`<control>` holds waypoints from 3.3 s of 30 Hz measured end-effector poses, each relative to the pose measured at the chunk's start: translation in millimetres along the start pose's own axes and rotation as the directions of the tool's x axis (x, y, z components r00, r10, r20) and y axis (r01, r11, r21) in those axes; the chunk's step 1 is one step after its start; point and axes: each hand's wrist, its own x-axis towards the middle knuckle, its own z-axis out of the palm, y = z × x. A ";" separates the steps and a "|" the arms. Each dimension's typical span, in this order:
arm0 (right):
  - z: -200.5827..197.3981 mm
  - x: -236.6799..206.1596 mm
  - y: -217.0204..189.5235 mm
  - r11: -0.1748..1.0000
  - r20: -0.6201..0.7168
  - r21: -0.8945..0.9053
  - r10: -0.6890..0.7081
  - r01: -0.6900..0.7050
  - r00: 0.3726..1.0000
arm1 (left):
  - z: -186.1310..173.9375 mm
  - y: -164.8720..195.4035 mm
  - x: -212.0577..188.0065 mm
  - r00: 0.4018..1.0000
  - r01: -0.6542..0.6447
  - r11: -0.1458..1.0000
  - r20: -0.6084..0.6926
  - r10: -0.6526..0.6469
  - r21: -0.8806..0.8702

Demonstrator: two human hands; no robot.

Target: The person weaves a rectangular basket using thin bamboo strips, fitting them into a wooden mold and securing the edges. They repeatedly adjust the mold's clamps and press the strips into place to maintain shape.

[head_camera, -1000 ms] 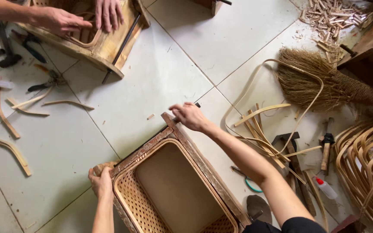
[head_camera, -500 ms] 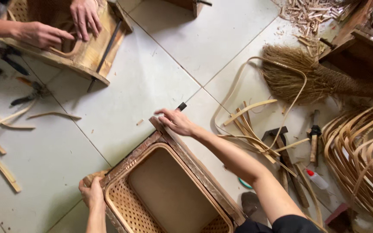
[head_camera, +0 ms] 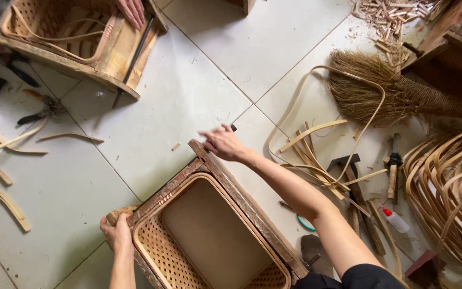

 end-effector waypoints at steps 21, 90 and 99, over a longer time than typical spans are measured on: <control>-6.2 -6.9 53.3 0.968 0.100 -0.248 0.004 0.021 0.995 | 3.2 -9.2 4.5 0.990 0.045 0.989 0.137 -0.025 -0.142; -56.2 -587.5 -37.9 0.550 -0.312 0.093 0.807 -0.830 0.501 | -41.4 -285.7 -328.6 0.895 -0.273 0.666 0.070 0.440 -0.694; -145.4 -583.4 -51.1 0.553 0.223 0.257 0.764 -0.792 0.606 | -34.7 -252.4 -313.7 0.861 -0.335 0.525 -0.029 0.507 -0.782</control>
